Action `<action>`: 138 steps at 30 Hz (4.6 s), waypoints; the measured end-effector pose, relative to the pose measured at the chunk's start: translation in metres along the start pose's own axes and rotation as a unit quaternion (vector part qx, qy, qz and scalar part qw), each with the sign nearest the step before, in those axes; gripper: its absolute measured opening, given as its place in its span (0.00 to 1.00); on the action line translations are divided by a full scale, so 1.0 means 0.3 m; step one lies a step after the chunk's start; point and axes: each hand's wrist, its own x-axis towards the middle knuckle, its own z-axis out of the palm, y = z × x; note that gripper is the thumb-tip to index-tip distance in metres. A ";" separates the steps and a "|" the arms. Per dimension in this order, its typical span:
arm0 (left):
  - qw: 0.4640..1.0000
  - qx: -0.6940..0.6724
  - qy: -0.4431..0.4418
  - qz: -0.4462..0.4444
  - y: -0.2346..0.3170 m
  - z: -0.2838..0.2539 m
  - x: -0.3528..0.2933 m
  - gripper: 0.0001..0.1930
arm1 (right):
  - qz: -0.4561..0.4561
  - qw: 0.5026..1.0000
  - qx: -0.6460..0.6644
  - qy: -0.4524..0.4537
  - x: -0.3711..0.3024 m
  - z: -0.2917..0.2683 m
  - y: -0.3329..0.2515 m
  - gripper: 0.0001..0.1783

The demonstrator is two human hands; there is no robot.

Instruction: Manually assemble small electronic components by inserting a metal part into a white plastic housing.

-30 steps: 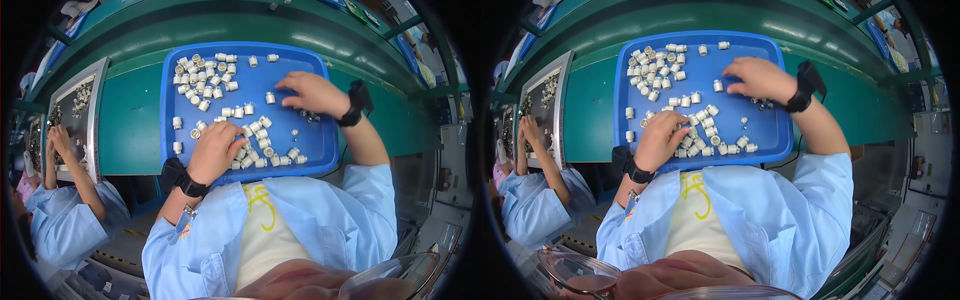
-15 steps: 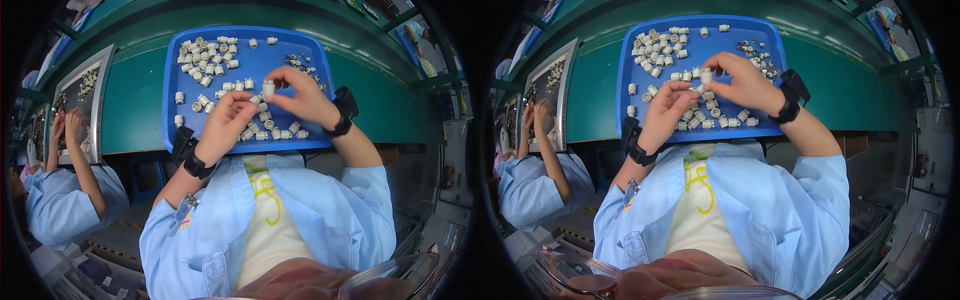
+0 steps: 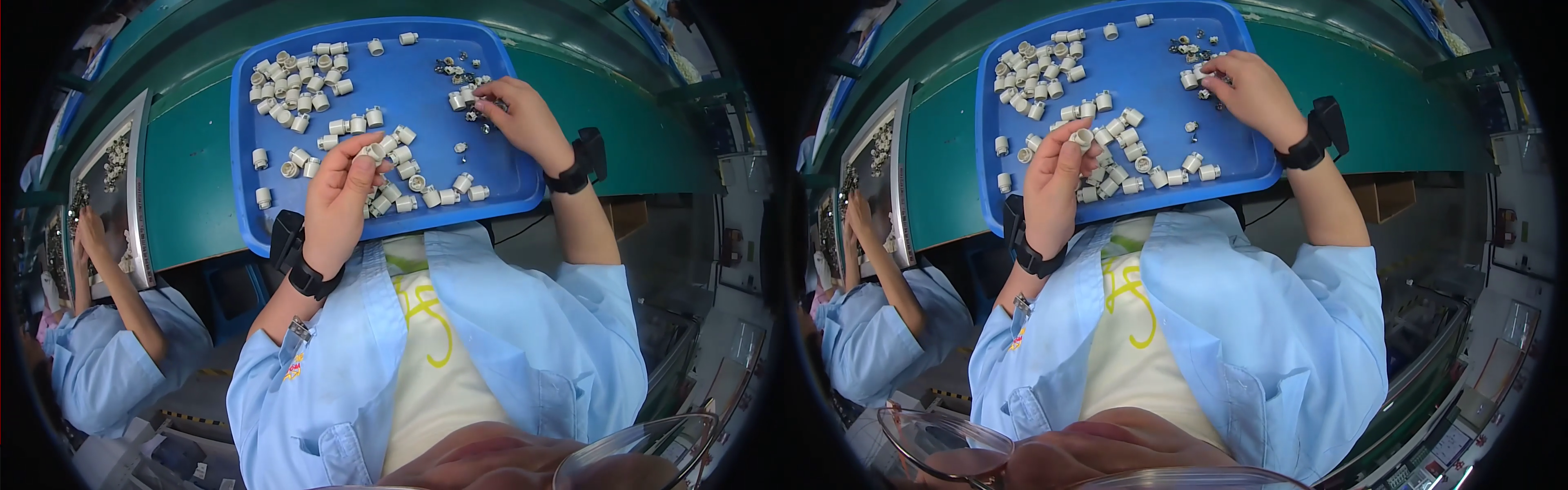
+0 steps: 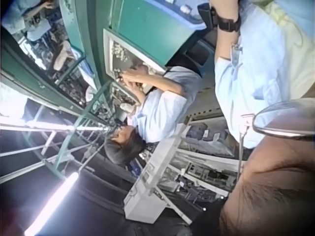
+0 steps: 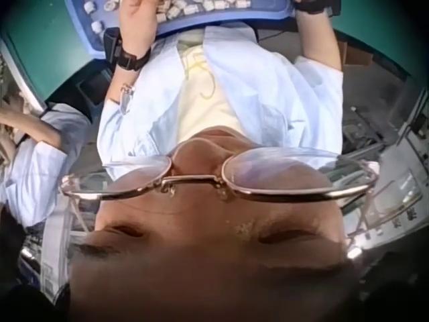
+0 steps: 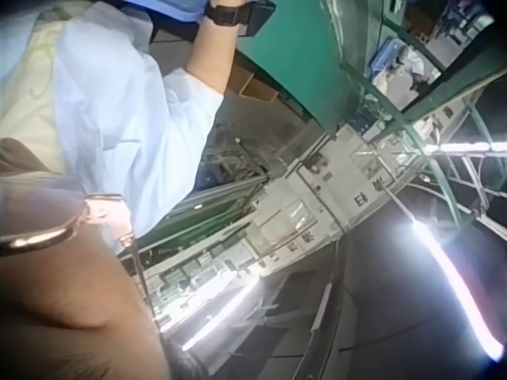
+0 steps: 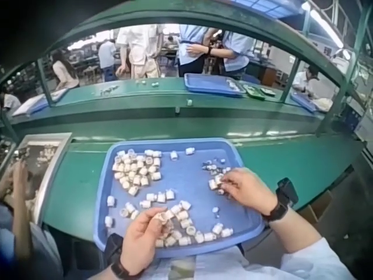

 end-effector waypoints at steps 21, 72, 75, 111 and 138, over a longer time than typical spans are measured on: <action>0.997 -0.008 -0.075 -0.029 -0.066 -0.006 0.016 0.14 | 0.042 0.783 0.613 -0.095 -0.094 0.032 -0.131 0.15; 0.999 0.021 -0.048 -0.014 -0.137 -0.023 -0.020 0.10 | -0.148 0.919 0.342 0.129 -0.201 0.251 -0.297 0.15; 0.998 -0.038 -0.036 -0.025 -0.130 -0.016 -0.016 0.08 | -0.223 0.932 0.238 0.157 -0.206 0.255 -0.279 0.16; 0.991 -0.036 -0.107 -0.070 -0.131 0.019 0.000 0.10 | -0.209 0.912 0.348 0.057 -0.160 0.189 -0.214 0.19; 0.991 -0.024 -0.115 -0.063 -0.151 0.026 0.008 0.08 | -0.299 0.909 0.231 0.174 -0.172 0.201 -0.205 0.14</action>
